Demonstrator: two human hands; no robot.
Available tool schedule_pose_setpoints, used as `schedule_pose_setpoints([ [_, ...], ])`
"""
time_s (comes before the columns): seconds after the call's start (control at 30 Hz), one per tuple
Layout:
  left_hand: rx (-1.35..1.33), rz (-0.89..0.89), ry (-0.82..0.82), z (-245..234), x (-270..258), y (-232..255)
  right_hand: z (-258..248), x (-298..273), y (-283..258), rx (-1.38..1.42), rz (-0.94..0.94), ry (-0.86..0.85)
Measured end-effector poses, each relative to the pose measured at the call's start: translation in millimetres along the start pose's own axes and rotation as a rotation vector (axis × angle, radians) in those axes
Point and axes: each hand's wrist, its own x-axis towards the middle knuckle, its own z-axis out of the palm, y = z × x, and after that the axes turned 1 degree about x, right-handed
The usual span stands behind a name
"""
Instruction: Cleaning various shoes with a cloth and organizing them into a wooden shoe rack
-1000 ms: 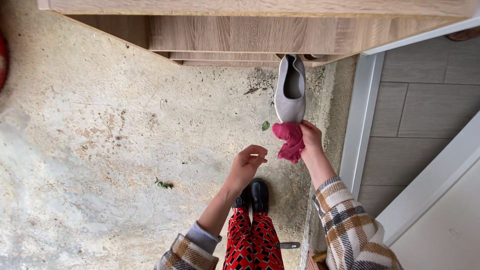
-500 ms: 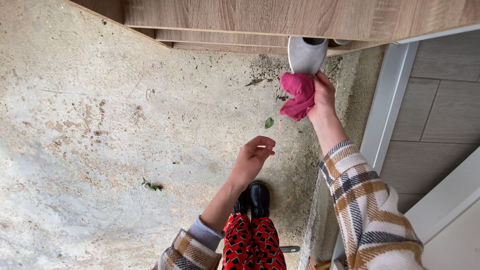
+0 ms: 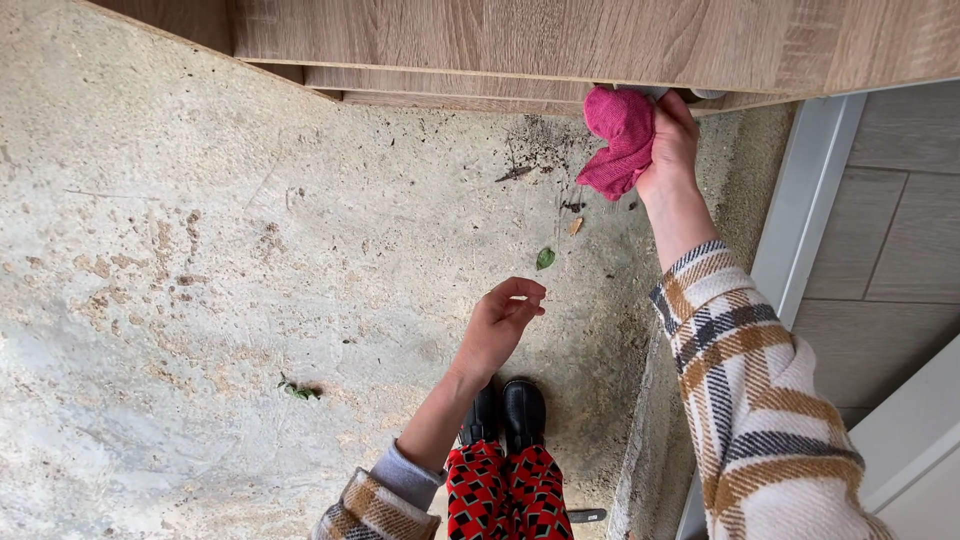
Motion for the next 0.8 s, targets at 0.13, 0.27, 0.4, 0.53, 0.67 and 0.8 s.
schedule_pose_setpoints([
  [0.13,0.000,-0.003,-0.004,-4.8,3.2,-6.8,-9.8,14.2,7.6,-0.029,-0.026,0.034],
  [0.27,-0.028,0.005,-0.024,-7.9,4.1,-13.8,-2.2,-0.7,-1.6,-0.091,0.053,0.113],
  [0.4,0.010,0.013,-0.008,-5.8,4.8,-15.6,1.7,-11.7,0.5,-0.059,0.096,0.144],
  [0.53,-0.016,0.022,-0.019,-4.0,3.8,-16.7,2.3,-21.5,2.0,-0.049,0.103,0.094],
  [0.67,0.011,-0.011,-0.012,-3.3,-0.9,-12.6,-2.2,-28.2,2.8,-0.057,0.115,0.050],
  [0.8,0.001,-0.016,-0.020,-3.5,-2.8,-14.9,-11.2,-33.4,7.5,-0.066,0.103,0.018],
])
